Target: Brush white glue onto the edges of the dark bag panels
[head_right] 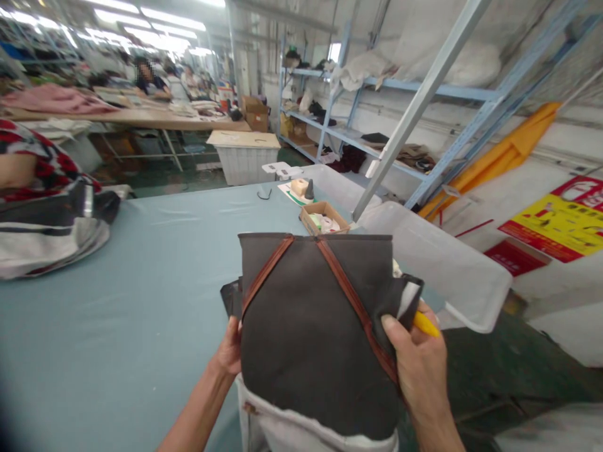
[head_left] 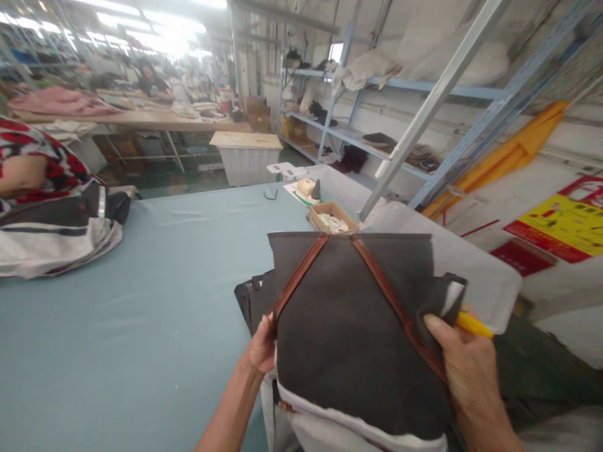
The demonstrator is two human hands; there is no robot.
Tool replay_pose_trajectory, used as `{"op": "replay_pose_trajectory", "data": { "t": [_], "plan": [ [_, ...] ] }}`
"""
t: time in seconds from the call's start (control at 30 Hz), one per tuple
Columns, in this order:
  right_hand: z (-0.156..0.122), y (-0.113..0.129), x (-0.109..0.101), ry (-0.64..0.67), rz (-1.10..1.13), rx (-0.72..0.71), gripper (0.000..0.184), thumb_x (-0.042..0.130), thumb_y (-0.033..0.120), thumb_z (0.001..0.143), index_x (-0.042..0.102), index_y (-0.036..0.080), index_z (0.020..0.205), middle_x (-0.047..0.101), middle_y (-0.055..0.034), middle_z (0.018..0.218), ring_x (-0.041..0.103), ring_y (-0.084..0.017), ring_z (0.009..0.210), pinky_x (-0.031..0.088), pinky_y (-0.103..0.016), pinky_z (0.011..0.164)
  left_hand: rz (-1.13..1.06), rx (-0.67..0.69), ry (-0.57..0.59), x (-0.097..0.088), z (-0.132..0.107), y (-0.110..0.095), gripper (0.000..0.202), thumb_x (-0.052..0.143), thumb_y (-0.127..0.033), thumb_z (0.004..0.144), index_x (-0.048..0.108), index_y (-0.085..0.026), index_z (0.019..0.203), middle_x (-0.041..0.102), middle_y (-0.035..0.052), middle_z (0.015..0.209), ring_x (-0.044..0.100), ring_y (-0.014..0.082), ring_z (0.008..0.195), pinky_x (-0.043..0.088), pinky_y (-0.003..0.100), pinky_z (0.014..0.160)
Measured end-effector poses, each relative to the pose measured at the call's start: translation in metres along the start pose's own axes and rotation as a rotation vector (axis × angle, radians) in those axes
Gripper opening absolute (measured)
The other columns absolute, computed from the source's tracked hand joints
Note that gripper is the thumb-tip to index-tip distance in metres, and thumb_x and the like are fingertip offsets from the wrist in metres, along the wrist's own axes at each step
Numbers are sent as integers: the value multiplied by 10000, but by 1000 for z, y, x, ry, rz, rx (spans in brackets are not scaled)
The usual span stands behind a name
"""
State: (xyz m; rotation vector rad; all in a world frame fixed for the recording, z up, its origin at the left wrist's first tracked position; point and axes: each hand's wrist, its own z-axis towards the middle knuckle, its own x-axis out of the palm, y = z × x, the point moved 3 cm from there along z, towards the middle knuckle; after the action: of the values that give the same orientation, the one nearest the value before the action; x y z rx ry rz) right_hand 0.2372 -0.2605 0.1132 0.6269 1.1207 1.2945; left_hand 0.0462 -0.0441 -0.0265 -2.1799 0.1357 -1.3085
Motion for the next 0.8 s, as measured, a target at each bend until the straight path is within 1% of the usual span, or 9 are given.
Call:
{"op": "replay_pose_trajectory", "data": {
  "t": [0.07,0.13,0.23,0.3,0.4,0.47,0.6,0.7,0.8],
  "plan": [
    [-7,-20,24,35,56,105,418,794,425,734,657,194,1054,752,-10,839,724,-210,723,592,-298,624,62,-13,-112,-19,-21,-4,641,995,-505,514,757,-195,1021,827,123,1010,752,395,1103,622,498,952],
    [-18,-42,48,58,96,172,480,811,418,705,602,204,1081,744,-11,864,735,-204,757,605,-299,667,104,-27,-270,-32,-35,-5,537,980,-326,556,741,-194,1018,828,84,904,786,341,998,646,433,884],
    [-34,-69,77,71,113,187,545,817,421,703,524,222,1118,727,-7,907,741,-194,795,620,-316,731,113,-45,-470,-42,-44,2,520,943,-324,597,732,-193,1053,820,55,830,796,311,952,652,392,827],
    [-42,-81,88,74,81,183,559,810,444,717,498,229,1128,726,-21,965,744,-201,849,626,-355,801,155,-23,-519,-47,-45,11,517,912,-378,650,735,-196,1100,832,64,929,783,307,1027,642,390,865],
    [-48,-93,92,82,-5,183,534,778,482,765,495,227,1138,732,-104,1141,739,-245,1037,587,-451,974,308,85,-527,-56,-47,22,479,853,-418,741,742,-213,1160,805,66,1188,700,284,1241,588,354,991],
    [-48,-98,88,98,-31,163,499,754,486,795,491,229,1133,713,-157,1262,713,-274,1166,532,-509,1069,394,140,-522,-61,-49,22,462,831,-395,763,743,-225,1183,773,54,1283,651,271,1312,553,328,1032],
    [-32,-97,75,38,-42,66,413,740,456,828,473,246,1063,710,-182,1326,713,-290,1210,517,-553,1088,378,140,-355,-59,-45,-3,577,824,-434,752,711,-219,1276,765,76,1287,690,307,1225,566,364,1003],
    [-16,-75,62,-43,-59,-80,326,736,374,868,480,241,1021,755,-176,1249,765,-267,1087,588,-505,989,367,179,-302,-54,-33,-32,695,815,-624,742,703,-228,1302,762,107,1284,674,347,1249,556,412,1044],
    [-13,-32,47,-18,-15,-307,267,717,232,886,481,243,1011,791,-151,1171,787,-237,970,637,-438,865,523,238,-261,-49,-20,-50,851,889,-689,596,719,-220,1285,754,128,1290,622,403,1307,530,456,1091]
  ]
}}
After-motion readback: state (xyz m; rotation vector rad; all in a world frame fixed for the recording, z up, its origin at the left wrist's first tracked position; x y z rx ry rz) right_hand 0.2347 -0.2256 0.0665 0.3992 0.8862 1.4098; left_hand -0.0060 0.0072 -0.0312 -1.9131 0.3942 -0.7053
